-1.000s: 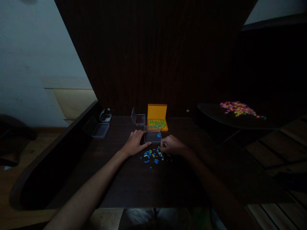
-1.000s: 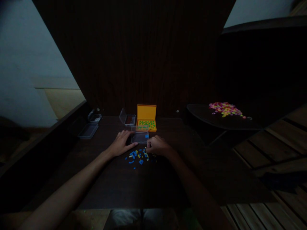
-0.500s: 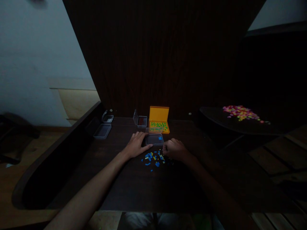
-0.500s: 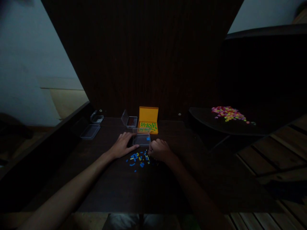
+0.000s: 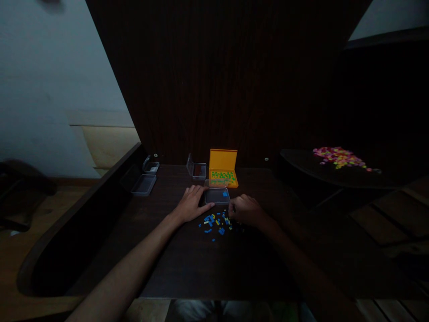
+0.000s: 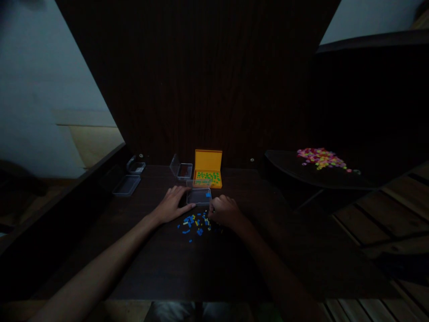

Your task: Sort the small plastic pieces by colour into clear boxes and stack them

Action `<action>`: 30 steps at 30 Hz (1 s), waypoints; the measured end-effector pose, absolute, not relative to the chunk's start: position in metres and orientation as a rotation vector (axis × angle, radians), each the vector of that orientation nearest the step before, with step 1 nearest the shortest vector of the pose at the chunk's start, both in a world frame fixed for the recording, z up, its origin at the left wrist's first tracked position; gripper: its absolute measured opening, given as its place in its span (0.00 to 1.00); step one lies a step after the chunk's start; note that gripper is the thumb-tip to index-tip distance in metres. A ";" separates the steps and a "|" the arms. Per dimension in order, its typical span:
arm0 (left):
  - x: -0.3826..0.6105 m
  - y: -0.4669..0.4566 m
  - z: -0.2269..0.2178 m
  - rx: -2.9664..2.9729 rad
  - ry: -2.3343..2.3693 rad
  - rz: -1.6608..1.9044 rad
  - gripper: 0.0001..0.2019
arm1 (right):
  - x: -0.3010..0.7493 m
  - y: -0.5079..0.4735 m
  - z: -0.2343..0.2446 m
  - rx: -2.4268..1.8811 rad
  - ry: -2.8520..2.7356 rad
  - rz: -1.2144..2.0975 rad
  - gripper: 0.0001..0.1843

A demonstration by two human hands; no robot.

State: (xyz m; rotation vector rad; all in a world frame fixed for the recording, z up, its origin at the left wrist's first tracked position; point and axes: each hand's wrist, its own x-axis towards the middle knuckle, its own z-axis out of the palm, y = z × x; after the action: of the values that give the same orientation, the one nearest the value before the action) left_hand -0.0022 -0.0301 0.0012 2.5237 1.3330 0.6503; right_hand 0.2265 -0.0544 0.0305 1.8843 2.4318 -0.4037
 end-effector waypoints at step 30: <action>-0.001 -0.032 0.004 2.514 1.326 0.647 0.27 | 0.220 -0.029 0.047 2.022 2.729 -0.586 0.09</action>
State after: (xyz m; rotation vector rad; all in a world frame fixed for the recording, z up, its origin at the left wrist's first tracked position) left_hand -0.0013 -0.0317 0.0036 2.5143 1.3259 0.6471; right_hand 0.2199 -0.0289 0.0467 2.0223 2.7293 -0.5861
